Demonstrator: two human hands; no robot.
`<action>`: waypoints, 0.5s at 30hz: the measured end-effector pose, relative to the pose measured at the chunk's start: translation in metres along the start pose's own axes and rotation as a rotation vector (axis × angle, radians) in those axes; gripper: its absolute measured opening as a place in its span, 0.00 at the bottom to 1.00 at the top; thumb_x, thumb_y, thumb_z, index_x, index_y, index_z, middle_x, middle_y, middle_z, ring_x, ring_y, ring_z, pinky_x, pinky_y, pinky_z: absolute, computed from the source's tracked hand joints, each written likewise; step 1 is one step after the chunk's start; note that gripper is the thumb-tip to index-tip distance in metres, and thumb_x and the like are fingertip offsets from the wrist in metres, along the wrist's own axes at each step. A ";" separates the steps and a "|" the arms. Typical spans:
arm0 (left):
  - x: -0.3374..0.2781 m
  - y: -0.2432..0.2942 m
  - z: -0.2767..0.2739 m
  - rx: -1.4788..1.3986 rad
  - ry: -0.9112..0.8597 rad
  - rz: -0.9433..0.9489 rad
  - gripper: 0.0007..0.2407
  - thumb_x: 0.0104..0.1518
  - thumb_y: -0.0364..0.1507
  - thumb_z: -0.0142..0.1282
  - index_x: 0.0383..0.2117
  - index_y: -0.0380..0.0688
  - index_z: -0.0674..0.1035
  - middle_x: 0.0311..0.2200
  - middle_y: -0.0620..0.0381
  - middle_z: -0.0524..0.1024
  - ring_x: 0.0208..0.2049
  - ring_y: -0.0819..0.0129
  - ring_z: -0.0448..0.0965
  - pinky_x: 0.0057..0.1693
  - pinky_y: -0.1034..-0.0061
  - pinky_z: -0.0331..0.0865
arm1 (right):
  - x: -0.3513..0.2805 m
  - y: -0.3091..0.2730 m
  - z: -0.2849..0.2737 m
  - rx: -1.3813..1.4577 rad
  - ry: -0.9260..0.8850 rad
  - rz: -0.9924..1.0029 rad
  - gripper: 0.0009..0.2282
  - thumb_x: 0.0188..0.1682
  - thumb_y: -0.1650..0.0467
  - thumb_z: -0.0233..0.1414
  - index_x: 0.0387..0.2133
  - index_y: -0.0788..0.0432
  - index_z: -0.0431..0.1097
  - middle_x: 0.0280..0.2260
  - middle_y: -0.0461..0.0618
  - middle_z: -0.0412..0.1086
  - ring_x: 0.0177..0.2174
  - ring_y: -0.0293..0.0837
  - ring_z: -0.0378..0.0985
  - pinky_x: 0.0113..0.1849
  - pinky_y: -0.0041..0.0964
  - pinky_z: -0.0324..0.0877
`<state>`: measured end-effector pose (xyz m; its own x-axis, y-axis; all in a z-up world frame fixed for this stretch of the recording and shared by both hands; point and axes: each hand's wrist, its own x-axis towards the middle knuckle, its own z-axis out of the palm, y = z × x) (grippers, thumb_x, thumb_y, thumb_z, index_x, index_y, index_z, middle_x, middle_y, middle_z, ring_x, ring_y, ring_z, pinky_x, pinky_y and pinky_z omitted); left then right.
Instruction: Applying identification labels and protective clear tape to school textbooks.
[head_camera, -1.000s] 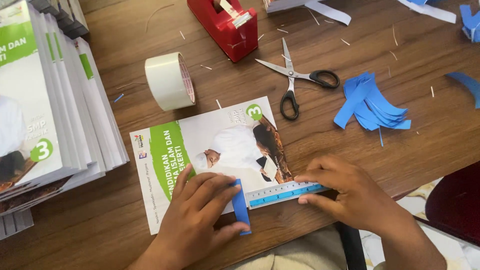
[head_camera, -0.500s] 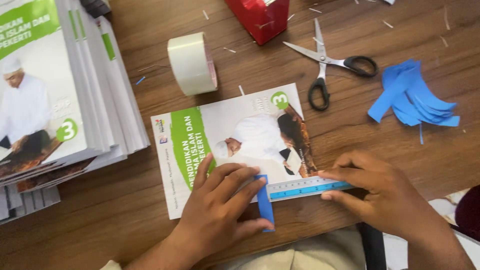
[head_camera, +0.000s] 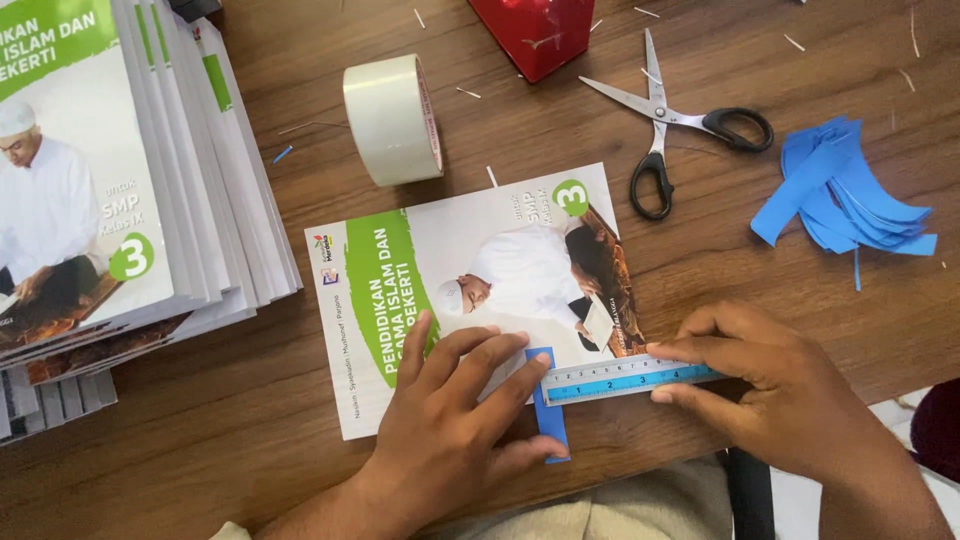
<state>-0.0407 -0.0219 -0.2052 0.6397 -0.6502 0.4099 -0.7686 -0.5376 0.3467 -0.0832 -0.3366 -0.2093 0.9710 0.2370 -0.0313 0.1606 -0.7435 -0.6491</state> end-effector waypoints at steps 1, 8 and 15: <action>0.000 0.000 0.000 0.008 0.007 -0.001 0.27 0.54 0.57 0.59 0.48 0.51 0.79 0.50 0.53 0.77 0.50 0.54 0.77 0.63 0.36 0.55 | 0.000 -0.001 0.000 0.026 0.000 0.013 0.20 0.36 0.61 0.66 0.44 0.46 0.82 0.37 0.39 0.75 0.36 0.35 0.78 0.39 0.28 0.70; 0.000 -0.002 0.001 -0.019 -0.030 -0.019 0.27 0.53 0.57 0.60 0.49 0.52 0.80 0.50 0.55 0.77 0.51 0.55 0.76 0.64 0.36 0.54 | 0.000 0.001 0.000 0.017 -0.016 0.008 0.19 0.37 0.61 0.66 0.45 0.44 0.81 0.36 0.37 0.75 0.35 0.35 0.77 0.39 0.30 0.68; 0.002 -0.002 0.000 0.009 -0.021 -0.017 0.26 0.54 0.58 0.61 0.48 0.53 0.80 0.50 0.55 0.77 0.50 0.56 0.77 0.63 0.38 0.55 | -0.003 0.001 0.001 0.016 -0.015 0.028 0.19 0.36 0.62 0.66 0.44 0.45 0.81 0.38 0.40 0.75 0.36 0.36 0.78 0.39 0.30 0.71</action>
<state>-0.0380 -0.0220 -0.2054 0.6522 -0.6520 0.3866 -0.7579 -0.5535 0.3453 -0.0857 -0.3373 -0.2112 0.9723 0.2259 -0.0607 0.1307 -0.7401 -0.6597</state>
